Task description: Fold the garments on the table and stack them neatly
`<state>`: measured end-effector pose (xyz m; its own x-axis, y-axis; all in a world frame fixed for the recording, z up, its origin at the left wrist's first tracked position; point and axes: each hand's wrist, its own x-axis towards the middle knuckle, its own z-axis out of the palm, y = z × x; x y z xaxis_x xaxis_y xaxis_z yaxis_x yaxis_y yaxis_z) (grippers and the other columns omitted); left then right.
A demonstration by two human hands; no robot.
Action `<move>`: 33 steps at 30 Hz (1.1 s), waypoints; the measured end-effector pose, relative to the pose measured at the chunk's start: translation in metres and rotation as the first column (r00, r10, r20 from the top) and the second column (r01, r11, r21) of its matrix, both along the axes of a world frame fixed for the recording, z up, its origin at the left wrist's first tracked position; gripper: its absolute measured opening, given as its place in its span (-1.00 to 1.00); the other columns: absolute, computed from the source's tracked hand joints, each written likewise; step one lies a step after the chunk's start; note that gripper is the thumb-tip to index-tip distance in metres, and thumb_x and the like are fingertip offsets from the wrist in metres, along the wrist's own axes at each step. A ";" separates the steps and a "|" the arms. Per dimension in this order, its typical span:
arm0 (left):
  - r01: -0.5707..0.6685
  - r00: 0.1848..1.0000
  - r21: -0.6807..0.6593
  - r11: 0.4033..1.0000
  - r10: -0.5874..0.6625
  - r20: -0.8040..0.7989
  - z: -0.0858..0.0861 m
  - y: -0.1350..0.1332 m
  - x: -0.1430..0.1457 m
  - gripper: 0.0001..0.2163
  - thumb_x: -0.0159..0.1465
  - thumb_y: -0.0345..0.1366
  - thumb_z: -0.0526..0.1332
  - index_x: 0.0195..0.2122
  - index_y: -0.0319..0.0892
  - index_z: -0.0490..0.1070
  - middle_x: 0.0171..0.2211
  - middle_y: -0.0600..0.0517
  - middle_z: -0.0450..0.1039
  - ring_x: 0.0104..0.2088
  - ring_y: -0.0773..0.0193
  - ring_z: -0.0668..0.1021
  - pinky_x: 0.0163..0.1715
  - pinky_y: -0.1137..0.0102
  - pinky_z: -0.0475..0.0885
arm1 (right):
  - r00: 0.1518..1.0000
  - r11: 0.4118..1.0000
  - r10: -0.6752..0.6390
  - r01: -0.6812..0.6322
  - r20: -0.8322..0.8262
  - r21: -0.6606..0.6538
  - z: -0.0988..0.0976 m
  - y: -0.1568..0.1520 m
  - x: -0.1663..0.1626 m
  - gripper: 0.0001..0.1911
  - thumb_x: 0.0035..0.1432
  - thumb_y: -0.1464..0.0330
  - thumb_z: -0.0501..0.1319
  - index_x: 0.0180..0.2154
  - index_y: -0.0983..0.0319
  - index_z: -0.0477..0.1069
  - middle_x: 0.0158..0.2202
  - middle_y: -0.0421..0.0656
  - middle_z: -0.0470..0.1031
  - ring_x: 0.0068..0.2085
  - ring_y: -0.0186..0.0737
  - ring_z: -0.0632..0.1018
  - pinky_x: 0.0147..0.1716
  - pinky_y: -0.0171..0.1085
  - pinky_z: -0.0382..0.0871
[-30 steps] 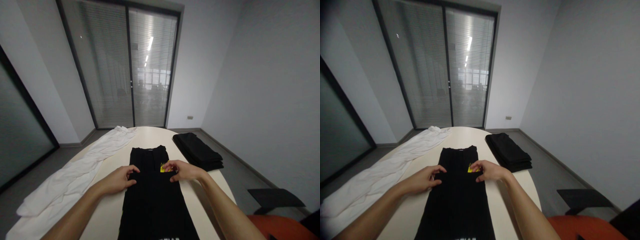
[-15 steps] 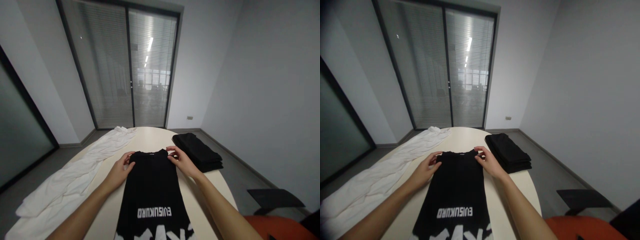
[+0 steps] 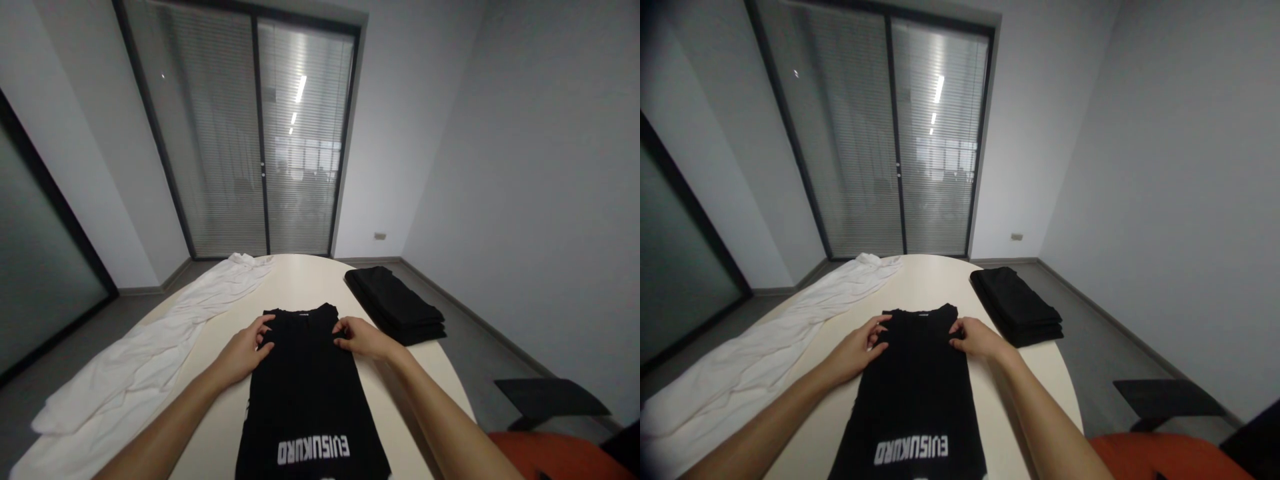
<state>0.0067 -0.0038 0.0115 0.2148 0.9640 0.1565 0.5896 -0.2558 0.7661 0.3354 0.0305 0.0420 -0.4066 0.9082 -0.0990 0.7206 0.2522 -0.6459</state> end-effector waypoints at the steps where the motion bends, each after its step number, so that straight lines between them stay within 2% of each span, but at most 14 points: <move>1: 0.049 0.999 -0.040 0.998 -0.050 -0.012 0.003 -0.003 -0.002 -0.47 0.18 -0.24 0.22 0.21 -0.09 0.28 -0.15 0.00 0.49 -0.37 0.30 0.48 -0.27 0.37 0.39 | 0.999 0.998 0.041 -0.041 -0.002 -0.056 0.003 -0.003 0.002 -0.72 0.02 0.35 0.33 -0.17 0.24 0.49 -0.39 -0.19 0.48 -0.38 -0.27 0.44 -0.38 -0.31 0.28; 4: 0.169 0.984 -0.140 0.976 -0.175 -0.031 0.012 -0.011 -0.006 -0.49 0.19 -0.22 0.24 0.18 -0.10 0.32 -0.16 0.02 0.47 -0.40 0.33 0.43 -0.35 0.42 0.34 | 0.989 0.975 0.147 -0.143 0.015 -0.169 0.013 -0.010 0.008 -0.72 -0.04 0.37 0.34 -0.21 0.24 0.48 -0.38 -0.21 0.48 -0.39 -0.29 0.43 -0.40 -0.32 0.26; 6: 0.189 0.980 -0.153 0.970 -0.197 -0.038 0.019 -0.016 -0.005 -0.53 0.19 -0.22 0.23 0.15 -0.11 0.36 -0.17 0.02 0.46 -0.39 0.33 0.42 -0.36 0.43 0.32 | 0.985 0.970 0.167 -0.156 0.044 -0.188 0.020 -0.015 0.011 -0.75 -0.03 0.39 0.32 -0.22 0.25 0.46 -0.41 -0.22 0.46 -0.41 -0.30 0.41 -0.43 -0.33 0.23; 9: 0.180 0.983 -0.116 0.977 -0.181 -0.003 0.031 -0.019 0.000 -0.61 0.20 -0.25 0.21 0.08 -0.12 0.41 -0.21 0.03 0.47 -0.36 0.30 0.45 -0.33 0.41 0.33 | 0.985 0.977 0.170 -0.169 -0.004 -0.129 0.029 -0.019 0.010 -0.84 0.00 0.43 0.25 -0.29 0.24 0.42 -0.42 -0.23 0.41 -0.41 -0.32 0.38 -0.43 -0.34 0.20; 11: 0.170 0.984 -0.074 0.983 -0.165 0.063 0.038 -0.019 0.003 -0.66 0.21 -0.25 0.20 0.02 -0.13 0.43 -0.22 0.02 0.49 -0.29 0.26 0.50 -0.28 0.39 0.36 | 0.975 0.980 0.187 -0.194 -0.119 -0.049 0.034 -0.020 0.007 -0.89 0.01 0.45 0.22 -0.33 0.24 0.38 -0.39 -0.22 0.42 -0.37 -0.31 0.39 -0.38 -0.34 0.23; 13: 0.093 0.986 0.014 0.996 -0.094 0.134 0.041 -0.015 0.005 -0.70 0.23 -0.21 0.20 -0.03 -0.13 0.44 -0.19 -0.01 0.51 -0.19 0.21 0.53 -0.19 0.36 0.39 | 0.959 0.985 0.172 -0.161 -0.224 0.067 0.034 -0.017 0.004 -0.92 0.08 0.43 0.20 -0.30 0.24 0.37 -0.33 -0.20 0.44 -0.32 -0.30 0.41 -0.33 -0.33 0.25; 16: -0.114 0.968 0.113 0.987 0.085 0.236 0.033 -0.006 0.006 -0.65 0.24 -0.12 0.19 0.02 -0.13 0.40 -0.12 -0.04 0.51 -0.15 0.19 0.54 -0.13 0.32 0.43 | 0.949 0.970 0.064 0.013 -0.309 0.242 0.024 -0.007 0.001 -0.80 0.21 0.30 0.18 -0.13 0.22 0.38 -0.22 -0.15 0.46 -0.29 -0.28 0.43 -0.30 -0.31 0.28; 18: -0.170 0.953 0.063 0.984 0.148 0.263 0.020 0.000 0.006 -0.54 0.20 -0.10 0.20 0.11 -0.15 0.33 -0.05 -0.07 0.49 -0.25 0.22 0.55 -0.20 0.30 0.47 | 0.945 0.965 0.014 0.073 -0.328 0.253 0.009 0.001 0.001 -0.67 0.25 0.24 0.16 0.02 0.21 0.32 -0.18 -0.13 0.47 -0.26 -0.26 0.45 -0.28 -0.29 0.31; 21: -0.142 0.955 -0.010 0.990 0.139 0.261 0.000 0.007 0.007 -0.46 0.13 -0.15 0.23 0.14 -0.19 0.28 0.04 -0.14 0.46 -0.27 0.22 0.57 -0.21 0.27 0.50 | 0.955 0.984 0.005 0.048 -0.296 0.171 -0.014 0.012 0.000 -0.61 0.22 0.26 0.20 0.07 0.21 0.30 -0.20 -0.15 0.48 -0.25 -0.26 0.48 -0.22 -0.26 0.34; 23: -0.133 0.960 0.022 0.991 0.123 0.250 -0.006 0.008 0.009 -0.51 0.14 -0.20 0.21 0.12 -0.17 0.30 0.05 -0.13 0.47 -0.22 0.21 0.58 -0.15 0.25 0.49 | 0.960 0.988 -0.009 0.052 -0.281 0.146 -0.023 0.014 -0.002 -0.65 0.19 0.32 0.21 0.02 0.22 0.35 -0.23 -0.16 0.47 -0.25 -0.27 0.48 -0.20 -0.26 0.35; 28: -0.154 0.974 0.155 0.976 0.123 0.191 0.000 0.004 0.014 -0.62 0.19 -0.25 0.16 0.06 -0.12 0.36 0.01 -0.08 0.50 -0.17 0.21 0.55 -0.06 0.23 0.43 | 0.964 0.982 -0.092 0.130 -0.249 0.140 -0.020 0.013 -0.007 -0.70 0.15 0.37 0.23 -0.05 0.24 0.41 -0.23 -0.15 0.47 -0.27 -0.27 0.47 -0.22 -0.27 0.37; 31: -0.168 0.965 0.092 0.981 0.144 0.219 0.000 0.004 0.015 -0.62 0.17 -0.22 0.18 0.03 -0.13 0.37 0.03 -0.10 0.49 -0.23 0.21 0.56 -0.20 0.27 0.47 | 0.966 0.973 -0.147 0.180 -0.210 0.142 -0.020 0.012 -0.008 -0.68 0.12 0.34 0.26 -0.05 0.24 0.44 -0.23 -0.13 0.47 -0.28 -0.26 0.47 -0.21 -0.25 0.36; 33: -0.162 0.941 0.011 0.987 0.151 0.302 -0.001 0.004 0.013 -0.59 0.14 -0.19 0.20 0.02 -0.15 0.35 0.05 -0.13 0.48 -0.25 0.20 0.58 -0.25 0.28 0.49 | 0.962 0.971 -0.160 0.194 -0.220 0.143 -0.021 0.013 -0.008 -0.69 0.10 0.36 0.26 -0.08 0.26 0.46 -0.25 -0.13 0.47 -0.28 -0.25 0.47 -0.20 -0.25 0.35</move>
<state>0.0199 0.0006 0.0101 0.0000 0.9744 0.2247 0.3698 -0.2088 0.9054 0.3279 0.0435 0.0209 -0.2337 0.9644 0.1234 0.6195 0.2455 -0.7456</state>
